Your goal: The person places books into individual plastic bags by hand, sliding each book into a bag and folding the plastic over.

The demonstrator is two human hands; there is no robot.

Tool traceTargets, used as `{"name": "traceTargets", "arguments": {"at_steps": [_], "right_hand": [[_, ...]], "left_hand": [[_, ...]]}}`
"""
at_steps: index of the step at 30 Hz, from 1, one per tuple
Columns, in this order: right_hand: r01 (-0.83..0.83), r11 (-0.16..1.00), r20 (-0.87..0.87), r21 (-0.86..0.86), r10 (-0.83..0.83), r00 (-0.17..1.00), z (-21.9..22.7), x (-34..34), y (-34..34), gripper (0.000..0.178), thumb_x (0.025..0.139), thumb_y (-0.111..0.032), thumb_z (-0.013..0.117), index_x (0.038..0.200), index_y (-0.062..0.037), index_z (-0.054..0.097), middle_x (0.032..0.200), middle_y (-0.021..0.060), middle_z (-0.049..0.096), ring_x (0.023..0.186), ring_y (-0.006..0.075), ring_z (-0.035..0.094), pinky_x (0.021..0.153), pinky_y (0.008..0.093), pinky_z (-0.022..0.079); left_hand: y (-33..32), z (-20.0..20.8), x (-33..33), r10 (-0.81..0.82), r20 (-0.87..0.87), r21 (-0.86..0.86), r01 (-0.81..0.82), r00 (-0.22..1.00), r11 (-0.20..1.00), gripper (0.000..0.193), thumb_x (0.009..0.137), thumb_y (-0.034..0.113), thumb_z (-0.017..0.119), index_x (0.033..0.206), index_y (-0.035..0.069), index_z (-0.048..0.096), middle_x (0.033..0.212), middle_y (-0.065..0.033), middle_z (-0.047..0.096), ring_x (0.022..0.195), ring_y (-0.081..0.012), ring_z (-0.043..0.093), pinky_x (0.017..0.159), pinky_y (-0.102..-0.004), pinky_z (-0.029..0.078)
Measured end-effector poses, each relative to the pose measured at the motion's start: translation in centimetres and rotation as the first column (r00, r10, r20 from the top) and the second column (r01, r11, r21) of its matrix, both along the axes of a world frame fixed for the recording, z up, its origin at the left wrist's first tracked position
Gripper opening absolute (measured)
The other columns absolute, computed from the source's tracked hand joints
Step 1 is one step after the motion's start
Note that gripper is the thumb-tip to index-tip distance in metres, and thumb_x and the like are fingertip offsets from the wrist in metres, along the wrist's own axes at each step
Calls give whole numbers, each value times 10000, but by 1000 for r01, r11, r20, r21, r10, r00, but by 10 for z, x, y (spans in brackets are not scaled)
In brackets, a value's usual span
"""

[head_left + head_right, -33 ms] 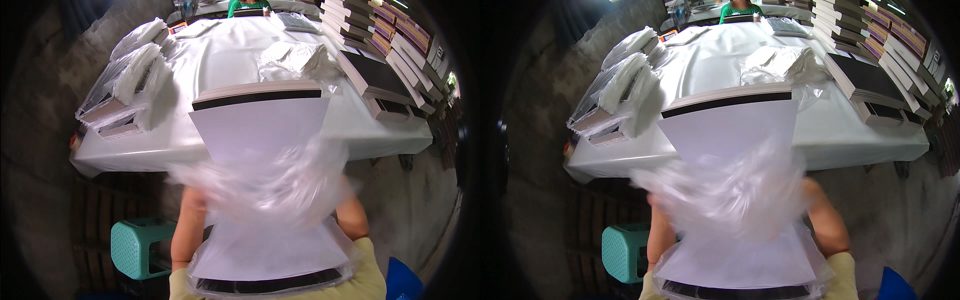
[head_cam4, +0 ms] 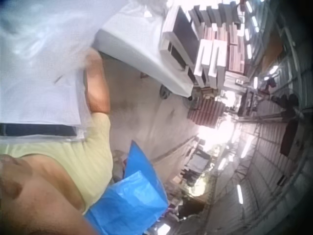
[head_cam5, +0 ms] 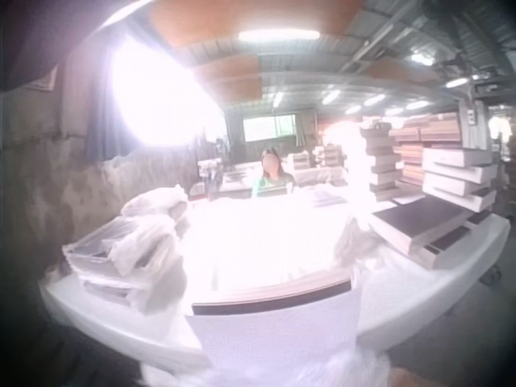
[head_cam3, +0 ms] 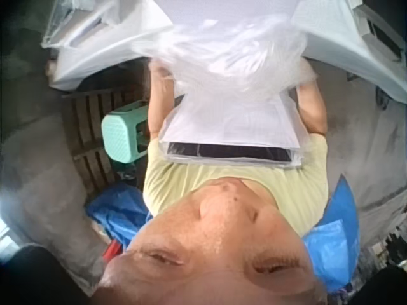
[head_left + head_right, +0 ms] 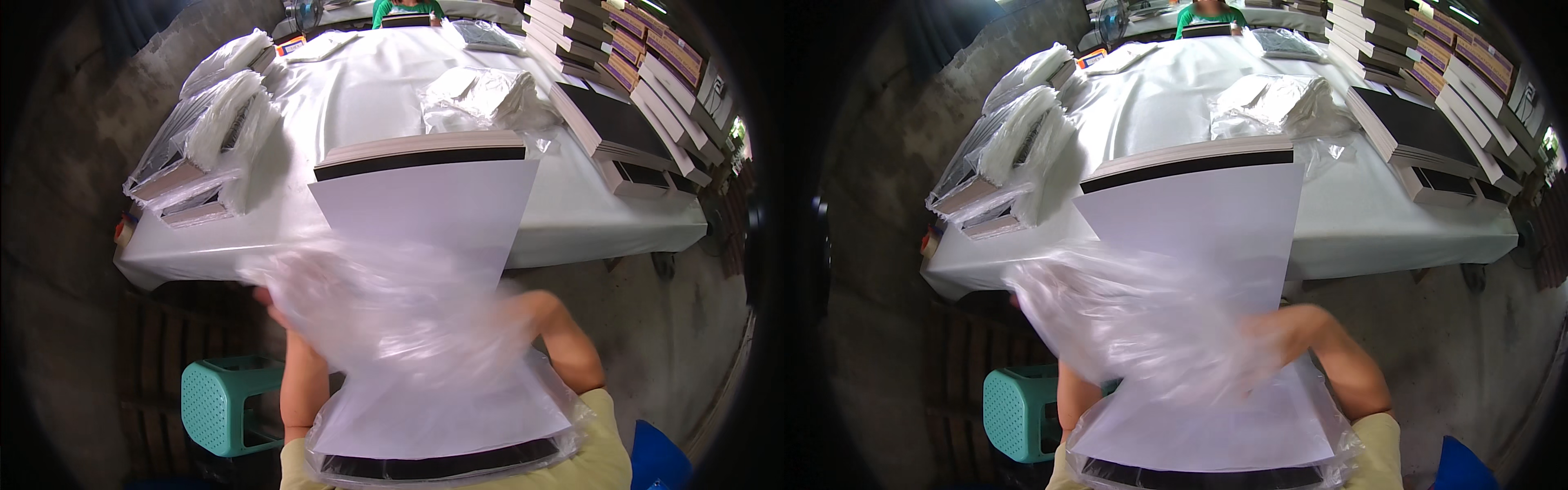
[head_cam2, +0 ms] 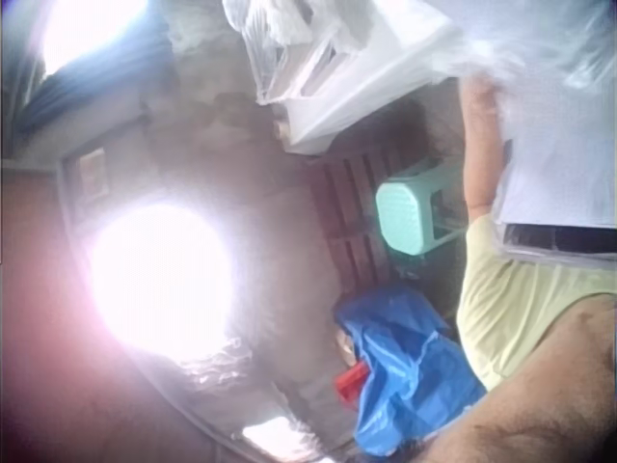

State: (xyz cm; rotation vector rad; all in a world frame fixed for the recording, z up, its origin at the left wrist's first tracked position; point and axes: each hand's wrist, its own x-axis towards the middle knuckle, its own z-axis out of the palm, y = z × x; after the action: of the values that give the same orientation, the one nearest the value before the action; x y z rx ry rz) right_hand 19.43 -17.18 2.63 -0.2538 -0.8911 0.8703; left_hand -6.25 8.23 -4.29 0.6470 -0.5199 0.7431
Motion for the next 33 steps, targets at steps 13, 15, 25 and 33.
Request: {"name": "traceTargets", "arguments": {"at_steps": [13,15,25,33], "right_hand": [[-159,941,536,-298,303,788,-8,6,3,674,616,-202,761,1195,-38,456,859,5,504,558,49,432,524,208,383],[36,913,587,-406,231,776,-5,4,-9,688,603,-178,776,1196,-37,458,867,2,501,564,46,431,527,206,382],[977,-40,827,210,-525,-199,35,-27,50,524,559,183,460,994,-77,594,880,62,419,571,105,408,489,240,348],[956,1,777,292,-584,-237,40,-15,45,363,593,180,454,857,-39,574,749,35,468,614,107,455,542,242,383]], "left_hand": [[24,39,-23,337,-678,238,-239,653,941,603,502,213,760,998,27,472,1001,-115,527,922,-241,505,811,-333,401],[37,55,-20,416,-698,408,-153,583,900,621,418,162,783,938,61,459,930,-68,510,854,-183,489,748,-305,402],[26,83,41,1000,9,930,-367,-17,-15,419,630,-144,565,1008,27,503,975,-39,494,884,-128,500,747,-258,427],[27,85,21,970,-110,800,-561,215,215,213,644,-100,521,835,-31,582,772,-79,607,707,-192,578,679,-259,430]]}}
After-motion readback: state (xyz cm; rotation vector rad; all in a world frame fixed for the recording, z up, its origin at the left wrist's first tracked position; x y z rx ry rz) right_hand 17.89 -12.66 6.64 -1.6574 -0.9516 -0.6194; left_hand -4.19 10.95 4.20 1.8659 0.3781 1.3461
